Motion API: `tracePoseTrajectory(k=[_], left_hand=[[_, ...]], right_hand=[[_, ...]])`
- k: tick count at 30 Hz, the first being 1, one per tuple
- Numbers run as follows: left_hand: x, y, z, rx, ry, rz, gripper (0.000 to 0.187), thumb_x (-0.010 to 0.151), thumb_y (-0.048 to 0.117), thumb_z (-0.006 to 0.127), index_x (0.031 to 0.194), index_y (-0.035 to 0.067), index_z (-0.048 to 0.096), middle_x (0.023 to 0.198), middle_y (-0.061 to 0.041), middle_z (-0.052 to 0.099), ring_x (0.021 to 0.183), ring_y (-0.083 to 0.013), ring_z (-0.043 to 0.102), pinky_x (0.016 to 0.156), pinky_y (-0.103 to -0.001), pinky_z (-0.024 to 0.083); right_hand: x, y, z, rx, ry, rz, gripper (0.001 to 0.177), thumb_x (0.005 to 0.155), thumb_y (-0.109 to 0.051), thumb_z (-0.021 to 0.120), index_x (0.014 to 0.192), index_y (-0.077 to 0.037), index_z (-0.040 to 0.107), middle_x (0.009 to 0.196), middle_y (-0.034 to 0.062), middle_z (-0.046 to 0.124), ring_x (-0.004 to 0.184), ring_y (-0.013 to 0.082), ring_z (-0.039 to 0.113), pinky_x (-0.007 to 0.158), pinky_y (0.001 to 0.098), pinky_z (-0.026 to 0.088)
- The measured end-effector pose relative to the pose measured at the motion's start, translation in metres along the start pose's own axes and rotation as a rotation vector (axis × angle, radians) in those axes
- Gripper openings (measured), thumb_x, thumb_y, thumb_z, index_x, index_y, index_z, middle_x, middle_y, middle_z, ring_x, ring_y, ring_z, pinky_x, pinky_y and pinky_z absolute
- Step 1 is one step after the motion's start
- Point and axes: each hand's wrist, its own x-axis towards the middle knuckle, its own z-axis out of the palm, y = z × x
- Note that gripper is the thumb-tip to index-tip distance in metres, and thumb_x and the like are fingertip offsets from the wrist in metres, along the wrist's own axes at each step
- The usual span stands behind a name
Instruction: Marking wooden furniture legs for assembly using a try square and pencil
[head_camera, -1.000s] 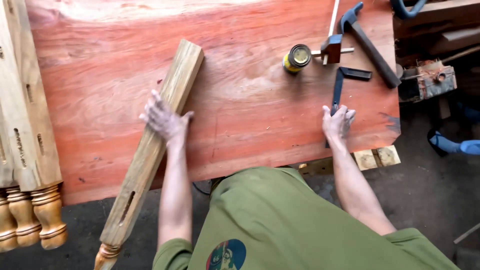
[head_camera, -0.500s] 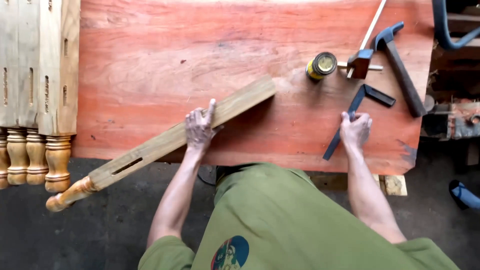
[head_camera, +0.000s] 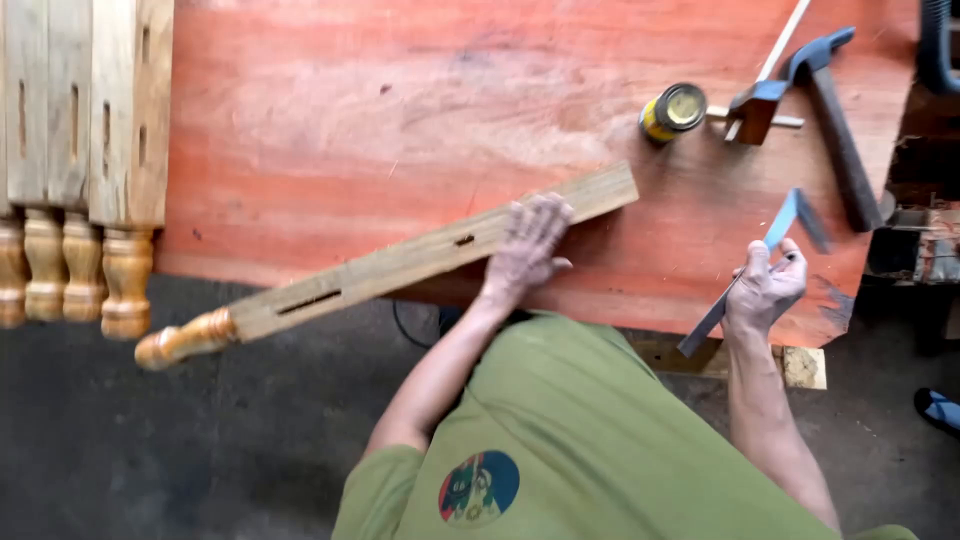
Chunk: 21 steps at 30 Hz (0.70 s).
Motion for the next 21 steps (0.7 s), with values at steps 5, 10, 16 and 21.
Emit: tracePoseTrajectory(k=[5, 10, 16, 21], left_hand=[[-0.094, -0.051, -0.053, -0.16, -0.061, -0.654, 0.101, 0.09, 0.084, 0.018, 0.164, 0.015, 0.018, 0.171, -0.01, 0.01, 0.159, -0.0307, 0.005, 0.126, -0.06, 0.002], [-0.072, -0.052, -0.152, -0.533, 0.23, -1.114, 0.088, 0.098, 0.072, 0.038, 0.158, 0.007, 0.035, 0.156, -0.025, 0.04, 0.147, -0.0419, 0.038, 0.119, -0.059, 0.03], [-0.066, -0.012, -0.143, -0.49, 0.244, -0.25, 0.059, 0.104, 0.043, 0.047, 0.155, 0.013, 0.044, 0.141, -0.004, 0.061, 0.137, -0.0243, 0.055, 0.125, -0.044, 0.031], [-0.103, -0.028, -0.138, -0.444, 0.1, -0.294, 0.041, 0.102, 0.056, 0.039, 0.114, 0.026, 0.063, 0.075, 0.004, 0.046, 0.069, -0.0202, 0.056, 0.071, -0.034, 0.049]], right_hand=[[-0.057, -0.085, 0.015, -0.23, -0.279, -0.527, 0.036, 0.11, -0.007, 0.062, 0.14, 0.008, 0.049, 0.08, 0.0157, 0.065, 0.061, 0.022, 0.063, 0.056, 0.0352, 0.049], [-0.096, -0.166, 0.081, -0.129, -0.974, -0.768, 0.024, 0.092, 0.005, 0.065, 0.112, -0.004, 0.076, 0.077, 0.0095, 0.076, 0.074, 0.0312, 0.074, 0.068, 0.037, 0.056], [-0.126, -0.136, 0.15, -0.309, -1.7, -1.073, 0.031, 0.086, -0.023, 0.067, 0.114, -0.013, 0.061, 0.076, 0.0126, 0.072, 0.08, 0.0426, 0.069, 0.061, 0.0565, 0.051], [-0.12, -0.187, 0.167, -0.65, -2.031, -0.652, 0.024, 0.078, -0.049, 0.08, 0.077, -0.027, 0.072, 0.064, -0.0078, 0.076, 0.068, 0.0255, 0.076, 0.064, 0.038, 0.057]])
